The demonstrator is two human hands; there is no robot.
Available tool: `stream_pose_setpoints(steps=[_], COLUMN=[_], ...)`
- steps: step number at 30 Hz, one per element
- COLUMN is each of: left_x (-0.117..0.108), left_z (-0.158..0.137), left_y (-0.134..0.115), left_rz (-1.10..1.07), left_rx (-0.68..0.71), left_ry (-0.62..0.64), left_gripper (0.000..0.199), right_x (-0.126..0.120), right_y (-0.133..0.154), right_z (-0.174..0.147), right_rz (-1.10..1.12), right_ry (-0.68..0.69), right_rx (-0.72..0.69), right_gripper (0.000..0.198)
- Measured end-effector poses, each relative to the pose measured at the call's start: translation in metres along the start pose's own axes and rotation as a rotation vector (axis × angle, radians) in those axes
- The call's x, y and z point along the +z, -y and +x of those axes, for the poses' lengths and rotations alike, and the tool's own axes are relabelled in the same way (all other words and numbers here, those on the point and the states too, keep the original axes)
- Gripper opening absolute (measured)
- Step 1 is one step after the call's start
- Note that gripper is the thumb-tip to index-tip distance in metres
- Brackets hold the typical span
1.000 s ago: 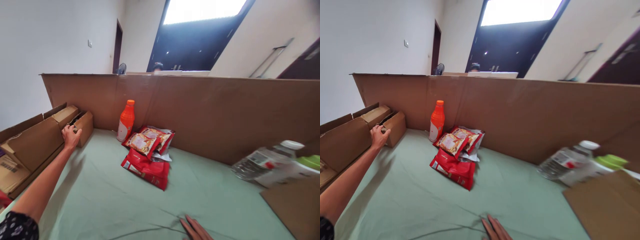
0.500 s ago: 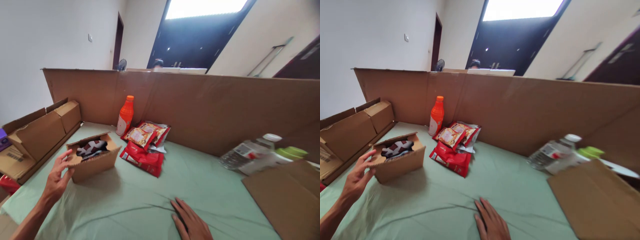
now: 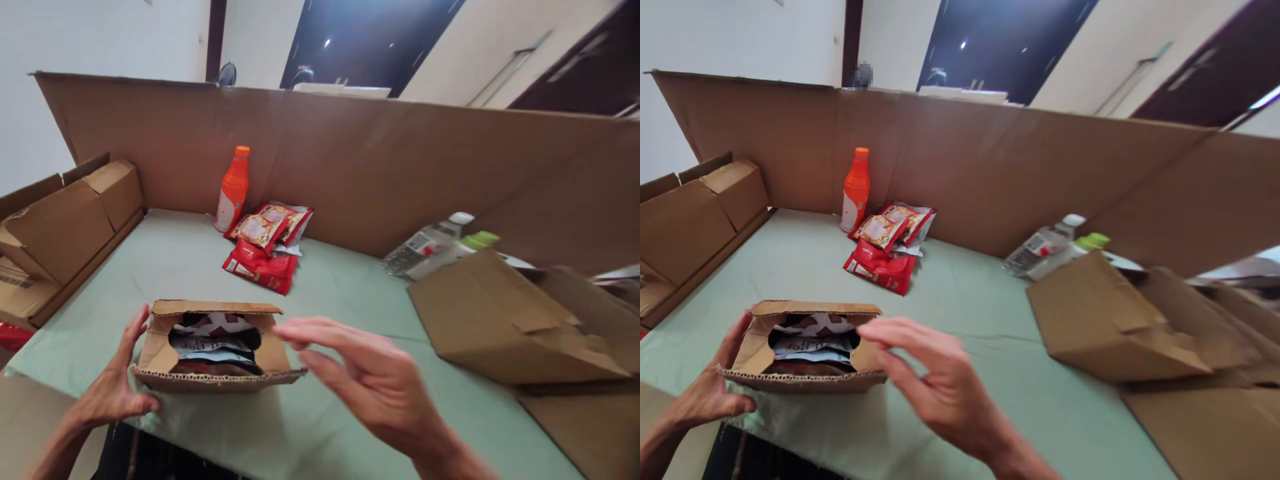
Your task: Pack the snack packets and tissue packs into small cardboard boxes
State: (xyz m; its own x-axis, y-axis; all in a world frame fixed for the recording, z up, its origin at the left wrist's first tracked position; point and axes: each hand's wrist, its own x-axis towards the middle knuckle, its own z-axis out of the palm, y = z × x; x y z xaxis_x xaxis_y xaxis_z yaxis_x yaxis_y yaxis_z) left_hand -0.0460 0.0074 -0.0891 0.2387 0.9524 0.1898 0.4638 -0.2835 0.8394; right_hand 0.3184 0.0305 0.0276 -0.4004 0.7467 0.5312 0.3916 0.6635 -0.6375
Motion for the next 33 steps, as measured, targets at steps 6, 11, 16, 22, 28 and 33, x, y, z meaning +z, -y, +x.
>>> stream_pose_setpoints(steps=[6,11,16,22,28,33], left_x=[0.011,0.010,0.010,0.016,0.021,0.020], left_z=[0.025,0.015,0.011,0.010,0.009,0.004], left_y=[0.021,0.011,0.008,0.017,0.017,0.028], left_rz=[-0.037,-0.045,-0.030,-0.037,-0.060,-0.063], left_rx=[0.007,-0.002,0.030,0.105,0.053,0.071], left_ry=[0.112,0.105,0.109,0.079,0.075,0.070], left_gripper=[0.130,0.119,0.112,0.110,0.107,0.098], right_x=[0.033,0.042,0.056,0.059,0.066,0.079], right_y=[0.007,0.007,0.009,-0.005,-0.006,-0.004], right_z=[0.076,0.098,0.096,0.083,0.076,0.076], right_rz=[-0.282,-0.412,-0.416,-0.405,-0.530,-0.543], right_ry=[0.665,0.995,1.131,0.983,0.974,1.107], right_rx=[-0.035,-0.008,0.013,0.053,-0.014,-0.116], right_gripper=[0.055,0.071,0.042,0.027,0.017,0.015])
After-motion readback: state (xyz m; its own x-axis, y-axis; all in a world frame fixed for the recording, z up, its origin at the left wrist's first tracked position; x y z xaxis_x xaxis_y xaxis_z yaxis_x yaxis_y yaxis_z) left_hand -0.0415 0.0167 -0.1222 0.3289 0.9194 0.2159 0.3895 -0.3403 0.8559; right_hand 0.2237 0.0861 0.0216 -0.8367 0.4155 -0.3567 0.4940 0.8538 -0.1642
